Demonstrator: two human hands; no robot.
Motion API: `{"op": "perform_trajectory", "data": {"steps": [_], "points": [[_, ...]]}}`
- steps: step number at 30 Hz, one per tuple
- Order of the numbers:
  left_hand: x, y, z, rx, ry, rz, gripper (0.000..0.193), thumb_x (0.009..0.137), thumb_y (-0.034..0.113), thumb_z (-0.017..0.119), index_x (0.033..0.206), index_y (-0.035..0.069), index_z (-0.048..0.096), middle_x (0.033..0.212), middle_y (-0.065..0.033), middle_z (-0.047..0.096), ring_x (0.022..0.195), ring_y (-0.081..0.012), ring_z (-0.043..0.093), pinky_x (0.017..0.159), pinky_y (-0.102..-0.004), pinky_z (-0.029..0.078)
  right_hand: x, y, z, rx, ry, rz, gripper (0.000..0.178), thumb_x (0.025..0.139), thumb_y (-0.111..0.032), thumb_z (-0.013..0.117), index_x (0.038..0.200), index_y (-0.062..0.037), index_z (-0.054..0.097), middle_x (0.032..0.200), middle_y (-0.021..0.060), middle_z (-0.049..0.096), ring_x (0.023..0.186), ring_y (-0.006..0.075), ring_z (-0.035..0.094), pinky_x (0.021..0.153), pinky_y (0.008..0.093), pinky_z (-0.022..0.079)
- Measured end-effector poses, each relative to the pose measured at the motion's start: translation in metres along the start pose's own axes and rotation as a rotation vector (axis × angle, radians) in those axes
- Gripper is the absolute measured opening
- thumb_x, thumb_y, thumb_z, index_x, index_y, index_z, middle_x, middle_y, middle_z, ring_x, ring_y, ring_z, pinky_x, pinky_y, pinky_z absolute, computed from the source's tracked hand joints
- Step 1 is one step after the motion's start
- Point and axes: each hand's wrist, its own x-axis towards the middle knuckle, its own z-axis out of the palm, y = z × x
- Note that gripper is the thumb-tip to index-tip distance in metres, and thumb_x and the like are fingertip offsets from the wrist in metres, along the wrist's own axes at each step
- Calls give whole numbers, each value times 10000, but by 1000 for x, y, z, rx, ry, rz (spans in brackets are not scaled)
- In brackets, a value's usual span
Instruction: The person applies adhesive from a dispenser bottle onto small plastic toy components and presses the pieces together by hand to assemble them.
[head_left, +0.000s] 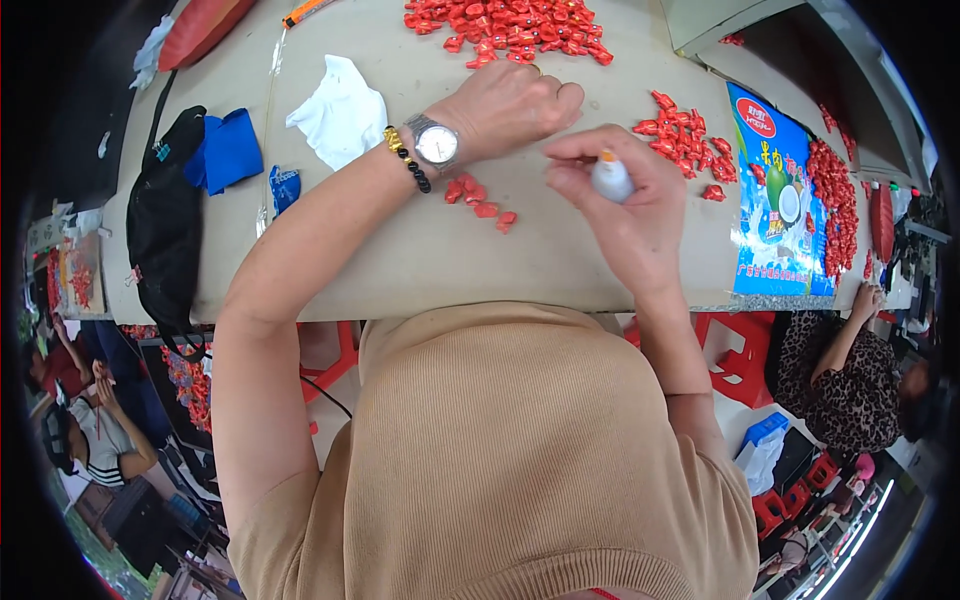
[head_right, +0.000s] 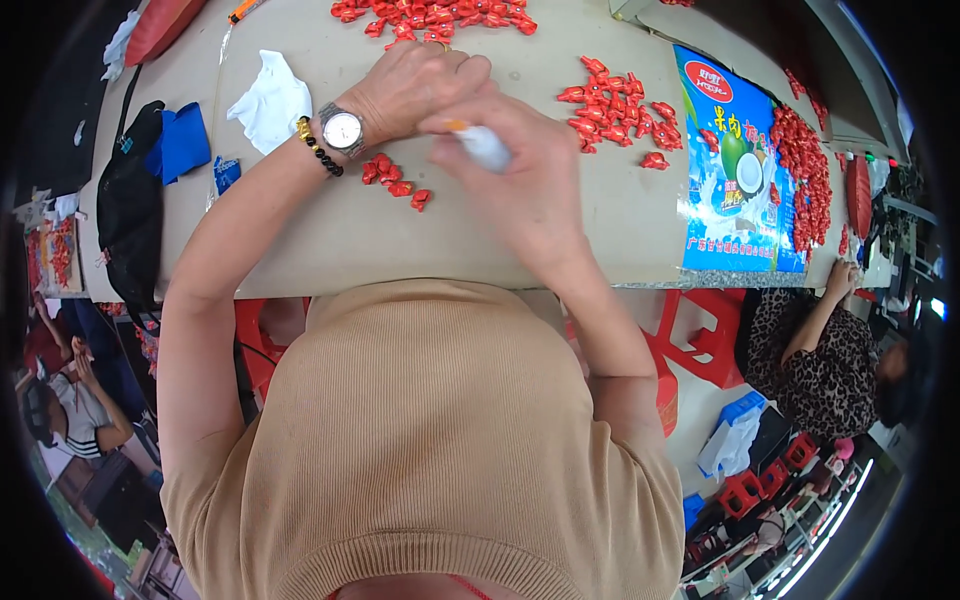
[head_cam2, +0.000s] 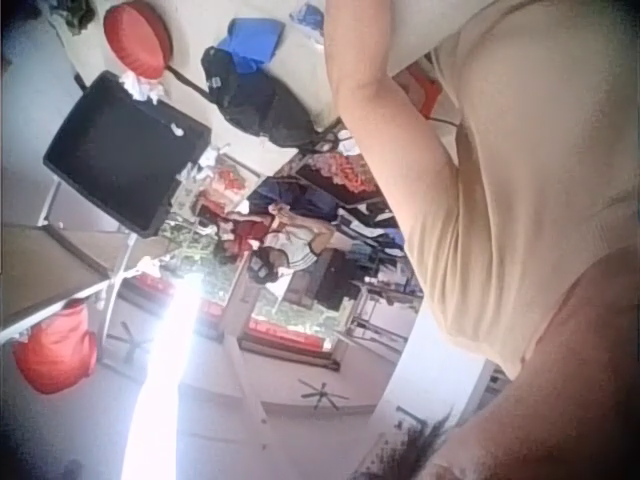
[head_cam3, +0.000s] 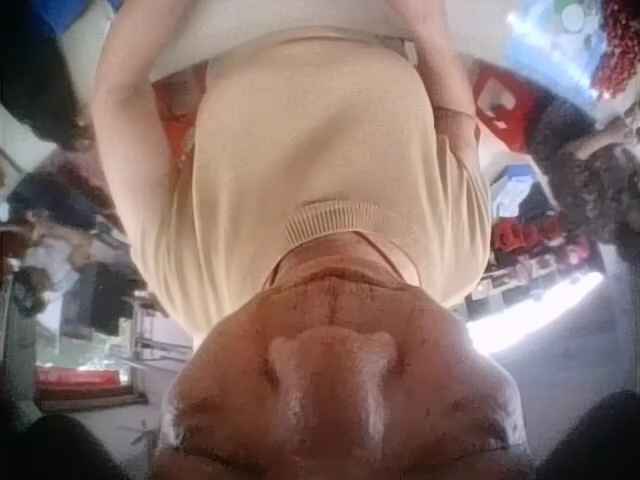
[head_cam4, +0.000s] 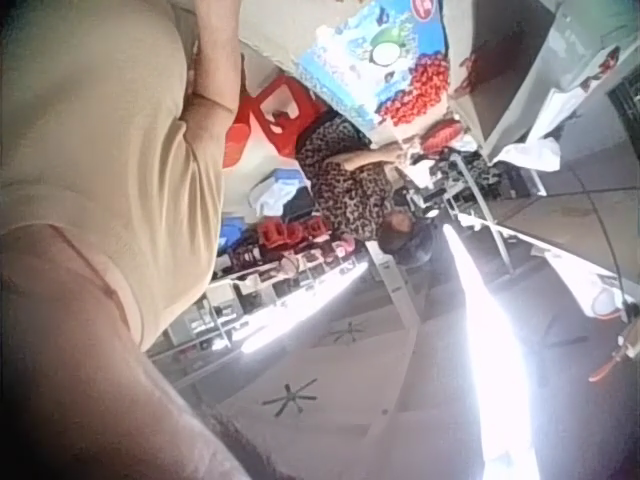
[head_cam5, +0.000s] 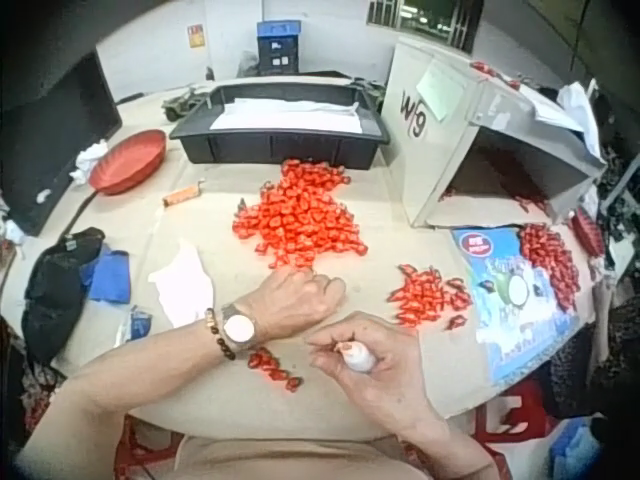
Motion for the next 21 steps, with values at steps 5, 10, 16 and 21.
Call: {"op": "perform_trajectory", "data": {"steps": [5,10,16,21], "points": [[11,2,-17,-201,-142,-152,118,788,128,566,826,57,481,705,-108,603,676,-258,639,588,-387,487,28,-28,17,-129,-79,-102,161,741,-28,729,889,-36,666,775,23,626,743,105,604,639,240,458],[14,-10,20,-475,96,-134,193,787,177,622,814,50,480,729,-114,602,685,-283,621,592,-430,479,70,-22,44,-207,-56,-413,224,690,-140,768,856,-36,660,780,89,635,721,238,628,654,338,475],[27,-15,-3,-97,-113,-62,173,787,145,618,828,46,482,759,-121,609,712,-290,626,602,-432,481,94,-32,64,-509,-337,-345,219,677,-165,716,748,36,668,718,219,636,717,354,651,641,433,521],[31,-17,-21,142,-233,-84,109,810,62,580,853,45,481,786,-126,622,744,-296,641,598,-425,497,100,-31,69,-461,-193,-569,115,618,-57,619,667,45,639,686,260,615,660,394,644,581,477,499]]}}
